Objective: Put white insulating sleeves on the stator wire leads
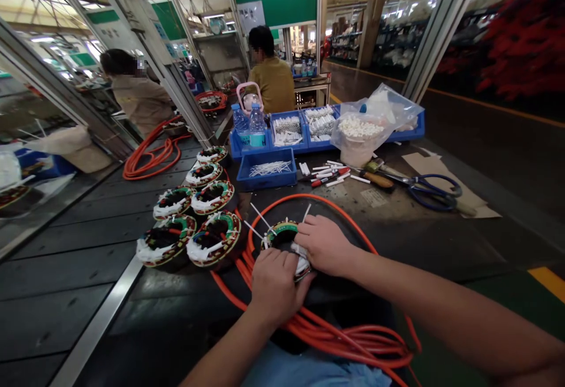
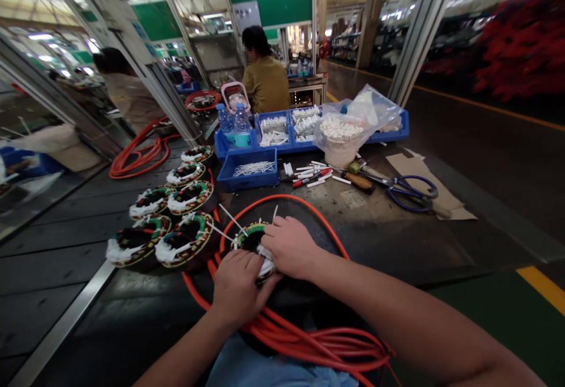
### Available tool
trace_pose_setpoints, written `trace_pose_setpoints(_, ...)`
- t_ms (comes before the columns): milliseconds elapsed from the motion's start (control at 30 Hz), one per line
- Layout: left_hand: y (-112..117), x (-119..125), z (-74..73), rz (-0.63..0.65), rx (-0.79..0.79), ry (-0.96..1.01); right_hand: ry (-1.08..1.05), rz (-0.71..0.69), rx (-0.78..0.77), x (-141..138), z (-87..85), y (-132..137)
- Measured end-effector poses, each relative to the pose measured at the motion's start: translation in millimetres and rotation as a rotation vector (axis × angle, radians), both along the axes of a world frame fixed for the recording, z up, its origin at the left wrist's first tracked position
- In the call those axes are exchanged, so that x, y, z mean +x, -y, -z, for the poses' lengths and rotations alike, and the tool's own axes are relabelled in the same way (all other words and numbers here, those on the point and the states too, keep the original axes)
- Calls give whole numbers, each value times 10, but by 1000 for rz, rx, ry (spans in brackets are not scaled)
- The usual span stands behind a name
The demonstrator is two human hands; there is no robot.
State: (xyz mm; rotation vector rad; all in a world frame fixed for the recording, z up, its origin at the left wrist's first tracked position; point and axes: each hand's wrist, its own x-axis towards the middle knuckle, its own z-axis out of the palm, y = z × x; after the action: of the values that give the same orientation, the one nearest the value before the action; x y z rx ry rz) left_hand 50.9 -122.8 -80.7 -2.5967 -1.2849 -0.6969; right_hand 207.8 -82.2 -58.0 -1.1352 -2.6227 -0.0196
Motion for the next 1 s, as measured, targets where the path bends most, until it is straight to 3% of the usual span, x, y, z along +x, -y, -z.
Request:
trace_pose_setpoints(133,26,40,15,34,-3,31,35,-38,-27,-90,-27,-148)
trace_pose_setpoints(233,59,0,-95,-6,-65,-16,-47,-64,-71,-103,-30,-141)
trace_pose_setpoints(367,-30,-266,-288,174,-139,-104,-151,-65,-98,55,14,-135)
trace_pose_setpoints(433,-99,-368,-297,273,-109,-106,-238,31,-108,263,19,-254)
trace_pose_setpoints(500,-122,-353,-229,270,-69,-76,-343,231,-86,564,-18,-486)
trace_pose_setpoints(633,-3,-96,-51,18,58,20,-479,716,59,1270,-203,-1113)
trace_pose_setpoints(700,63,-27,-29,-8,62,53,-493,865,129,1536,-300,-1375)
trace_pose_setpoints(833,79,-134,-70,99,-22,114,-450,916,203,1752,-382,-1651)
trace_pose_setpoints(1000,51,-256,-112,85,-170,205,-503,874,232,1851,-318,-1740)
